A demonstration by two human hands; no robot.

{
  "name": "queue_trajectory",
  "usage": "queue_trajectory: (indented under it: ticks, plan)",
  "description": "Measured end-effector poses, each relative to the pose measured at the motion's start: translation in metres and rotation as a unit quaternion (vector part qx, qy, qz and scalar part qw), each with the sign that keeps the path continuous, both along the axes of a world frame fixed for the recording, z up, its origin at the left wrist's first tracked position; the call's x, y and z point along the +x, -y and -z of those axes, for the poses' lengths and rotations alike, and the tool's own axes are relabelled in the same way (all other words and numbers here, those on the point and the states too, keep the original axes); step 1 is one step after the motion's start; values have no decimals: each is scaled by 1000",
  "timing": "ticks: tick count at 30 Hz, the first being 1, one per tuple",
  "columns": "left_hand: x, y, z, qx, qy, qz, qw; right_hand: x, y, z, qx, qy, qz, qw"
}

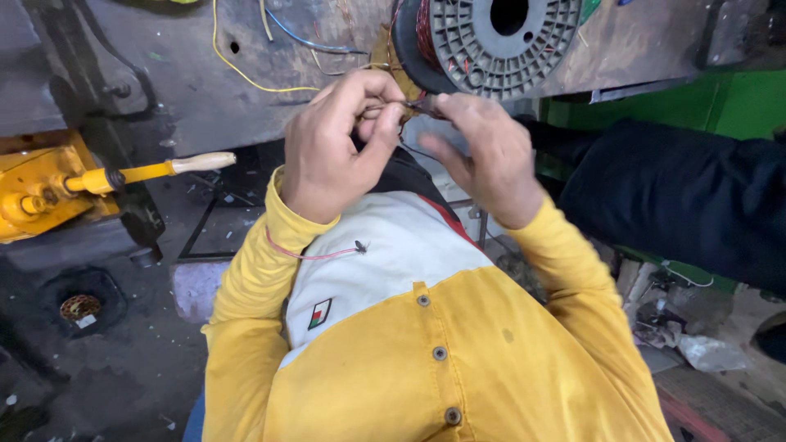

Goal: The person winds insulated copper wire into the slots of a motor stator, then strips and twists wire ends using pliers. The person uses a wooden stick to guide the wire and secures it with a rubber band.

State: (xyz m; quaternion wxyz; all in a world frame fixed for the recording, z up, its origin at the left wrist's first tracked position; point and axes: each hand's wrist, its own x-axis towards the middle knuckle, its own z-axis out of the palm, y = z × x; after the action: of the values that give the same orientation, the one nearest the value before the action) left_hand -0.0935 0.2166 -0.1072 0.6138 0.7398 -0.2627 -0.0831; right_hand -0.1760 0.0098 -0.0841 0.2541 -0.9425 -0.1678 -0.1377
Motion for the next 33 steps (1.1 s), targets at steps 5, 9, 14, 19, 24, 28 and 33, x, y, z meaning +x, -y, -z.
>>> queue_trajectory:
  ticks: [5,9,14,19,24,28,33]
  plan:
    - [-2,2,7,17,76,-59,995,-15,-33,34,518,-263,190,791]
    - [1,-3,11,33,119,-62,990,-12,-39,25,644,-352,169,658]
    - [6,-10,7,55,72,-58,994,20,-20,-18,201,-99,48,973]
    - [7,-10,3,23,73,-43,996,49,-9,-29,-59,107,-121,985]
    - [4,-7,-3,26,99,-38,994,44,-20,10,291,-26,-2,956]
    - [-3,-5,-5,49,171,-79,981,29,-26,39,659,-293,172,672]
    - [1,-21,1,44,97,-79,991,29,-24,33,444,-220,113,861]
